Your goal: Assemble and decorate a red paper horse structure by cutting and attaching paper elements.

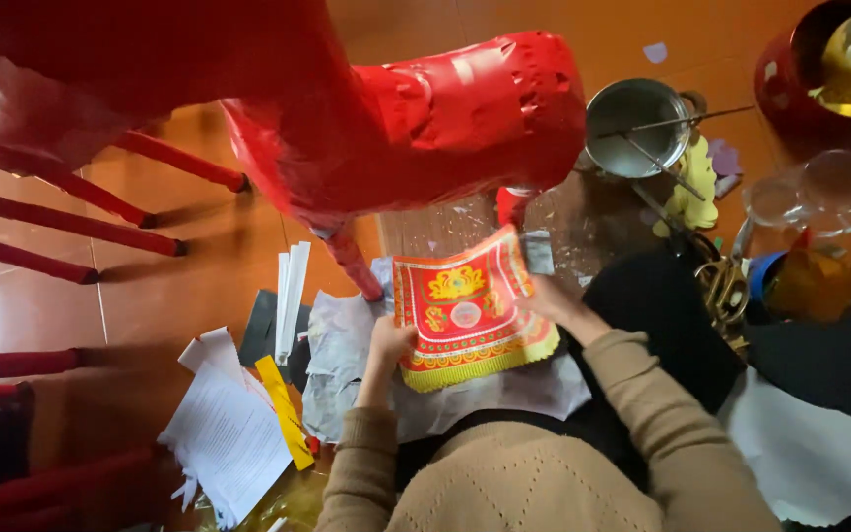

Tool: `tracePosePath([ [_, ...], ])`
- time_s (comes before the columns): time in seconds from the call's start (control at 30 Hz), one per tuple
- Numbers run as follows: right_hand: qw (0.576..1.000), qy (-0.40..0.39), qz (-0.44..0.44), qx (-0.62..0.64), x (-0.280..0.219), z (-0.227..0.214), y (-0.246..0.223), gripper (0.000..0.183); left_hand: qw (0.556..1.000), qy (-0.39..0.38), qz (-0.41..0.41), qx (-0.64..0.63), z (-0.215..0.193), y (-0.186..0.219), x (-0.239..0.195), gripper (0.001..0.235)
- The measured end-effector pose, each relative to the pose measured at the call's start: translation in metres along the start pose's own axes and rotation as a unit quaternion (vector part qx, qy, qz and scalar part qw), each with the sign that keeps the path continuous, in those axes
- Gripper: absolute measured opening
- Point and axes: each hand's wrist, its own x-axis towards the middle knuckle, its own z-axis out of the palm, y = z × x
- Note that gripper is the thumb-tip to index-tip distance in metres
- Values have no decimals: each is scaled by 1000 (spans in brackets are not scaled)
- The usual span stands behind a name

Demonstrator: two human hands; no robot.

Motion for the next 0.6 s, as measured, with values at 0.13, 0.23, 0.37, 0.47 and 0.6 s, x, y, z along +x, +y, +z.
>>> tracePosePath([
  [0.13, 993, 76, 25, 90, 4, -1, -28, 44, 995, 71, -30, 68, -6, 42, -20, 20],
  [0.23, 986, 118, 18, 115, 22, 17, 9, 57, 993, 96, -54, 46, -5, 33, -13, 15],
  [0.37, 985, 137, -20, 101, -20, -28, -82, 86, 992, 106, -47, 55, -2, 29, -10, 24],
  [0.47, 981, 120, 128, 83, -2, -11, -81, 70, 992, 107, -32, 61, -4, 35, -12, 32],
  [0.6, 909, 174, -227, -304, 31, 40, -13, 49, 994, 94, -16, 51, -4, 45, -18, 37],
])
